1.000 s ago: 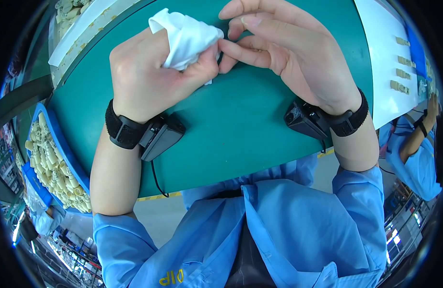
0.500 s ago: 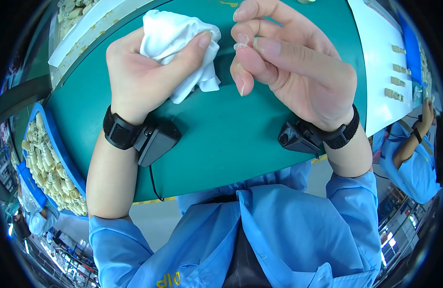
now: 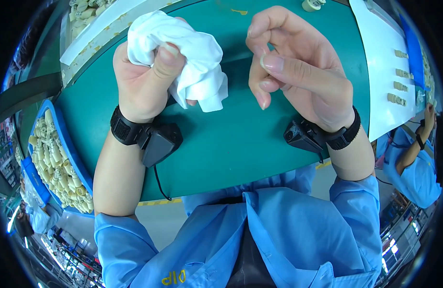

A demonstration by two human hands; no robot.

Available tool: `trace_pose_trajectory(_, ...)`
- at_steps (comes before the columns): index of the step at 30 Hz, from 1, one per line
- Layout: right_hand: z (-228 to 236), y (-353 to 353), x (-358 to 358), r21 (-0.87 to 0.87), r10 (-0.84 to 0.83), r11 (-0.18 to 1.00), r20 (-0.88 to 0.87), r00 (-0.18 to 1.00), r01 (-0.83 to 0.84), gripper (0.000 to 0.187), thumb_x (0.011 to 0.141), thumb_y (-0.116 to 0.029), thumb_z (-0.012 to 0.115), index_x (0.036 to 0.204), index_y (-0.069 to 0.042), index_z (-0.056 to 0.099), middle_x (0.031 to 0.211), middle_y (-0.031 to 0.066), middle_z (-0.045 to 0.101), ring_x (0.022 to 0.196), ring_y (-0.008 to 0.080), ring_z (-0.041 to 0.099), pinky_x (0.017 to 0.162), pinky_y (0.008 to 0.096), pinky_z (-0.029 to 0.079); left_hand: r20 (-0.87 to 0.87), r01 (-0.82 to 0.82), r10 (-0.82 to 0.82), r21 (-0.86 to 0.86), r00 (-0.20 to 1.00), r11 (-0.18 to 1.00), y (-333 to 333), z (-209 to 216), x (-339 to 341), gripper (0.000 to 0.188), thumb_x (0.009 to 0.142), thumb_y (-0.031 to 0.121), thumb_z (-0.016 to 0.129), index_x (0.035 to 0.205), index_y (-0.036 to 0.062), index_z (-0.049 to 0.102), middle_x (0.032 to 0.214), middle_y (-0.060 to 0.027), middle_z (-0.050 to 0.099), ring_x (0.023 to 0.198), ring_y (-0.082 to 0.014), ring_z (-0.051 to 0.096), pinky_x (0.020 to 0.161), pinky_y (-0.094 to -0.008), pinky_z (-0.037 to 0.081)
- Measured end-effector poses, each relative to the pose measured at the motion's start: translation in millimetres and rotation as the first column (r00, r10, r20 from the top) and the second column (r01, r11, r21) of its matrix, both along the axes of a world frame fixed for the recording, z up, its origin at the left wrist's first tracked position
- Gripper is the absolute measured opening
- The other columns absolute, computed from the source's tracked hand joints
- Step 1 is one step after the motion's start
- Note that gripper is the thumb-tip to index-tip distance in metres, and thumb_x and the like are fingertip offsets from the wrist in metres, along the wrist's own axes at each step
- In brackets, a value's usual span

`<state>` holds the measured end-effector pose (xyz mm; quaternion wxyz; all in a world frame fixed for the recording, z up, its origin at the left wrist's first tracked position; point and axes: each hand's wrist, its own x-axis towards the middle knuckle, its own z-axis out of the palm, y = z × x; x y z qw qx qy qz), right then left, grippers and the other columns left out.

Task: Cleaning small cylindrical electronic components with a white cloth at a factory workbench.

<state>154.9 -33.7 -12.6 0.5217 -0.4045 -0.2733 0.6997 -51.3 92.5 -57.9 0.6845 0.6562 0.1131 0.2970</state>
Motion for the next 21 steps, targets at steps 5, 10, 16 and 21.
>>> trace_pose_trajectory(5, -18, 2, -4, 0.326, -0.090, 0.944, 0.092, 0.992, 0.055, 0.025, 0.092, -0.005, 0.055, 0.116, 0.000, 0.050, 0.090, 0.0052, 0.054, 0.058, 0.0109, 0.057, 0.050, 0.0203, 0.040, 0.133, -0.092, 0.088, 0.022, 0.987, 0.995, 0, -6, 7, 0.037, 0.093, 0.034, 0.063, 0.106, -0.0011, 0.064, 0.091, -0.0073, 0.066, 0.067, -0.0120, 0.061, 0.057, -0.0238, 0.049)
trace_pose_trajectory(10, -21, 13, 11, 0.273, -0.161, 0.958, 0.245, 0.956, 0.091, 0.016, 0.093, -0.008, 0.055, 0.107, -0.001, 0.055, 0.077, 0.0014, 0.053, 0.046, 0.0058, 0.046, 0.040, 0.0199, 0.030, 0.034, -0.076, 0.082, -0.157, 0.996, 0.985, 0, -4, 9, 0.032, 0.093, 0.027, 0.061, 0.108, -0.0023, 0.062, 0.093, -0.0083, 0.067, 0.078, -0.0132, 0.062, 0.067, -0.0259, 0.050)
trace_pose_trajectory(16, -9, 8, 13, 0.341, -0.322, 0.915, 0.299, 0.898, 0.214, 0.010, 0.092, -0.007, 0.058, 0.100, -0.002, 0.060, 0.059, -0.0050, 0.048, 0.041, 0.0019, 0.036, 0.038, 0.0194, 0.025, -0.076, -0.137, 0.119, -0.319, 0.990, 0.938, 3, -13, 8, 0.030, 0.093, 0.018, 0.054, 0.113, -0.0047, 0.058, 0.099, -0.0120, 0.066, 0.084, -0.0187, 0.064, 0.074, -0.0297, 0.051)
trace_pose_trajectory(21, 13, -53, 34, 0.583, -0.446, 0.810, 0.547, 0.709, 0.060, 0.008, 0.091, -0.006, 0.058, 0.098, -0.003, 0.061, 0.059, -0.0060, 0.049, 0.042, 0.0010, 0.035, 0.039, 0.0189, 0.025, -0.092, -0.049, 0.013, -0.396, 0.996, 0.917, 13, -18, -3, 0.031, 0.091, 0.016, 0.053, 0.116, -0.0035, 0.054, 0.098, -0.0116, 0.065, 0.081, -0.0184, 0.063, 0.071, -0.0289, 0.050)
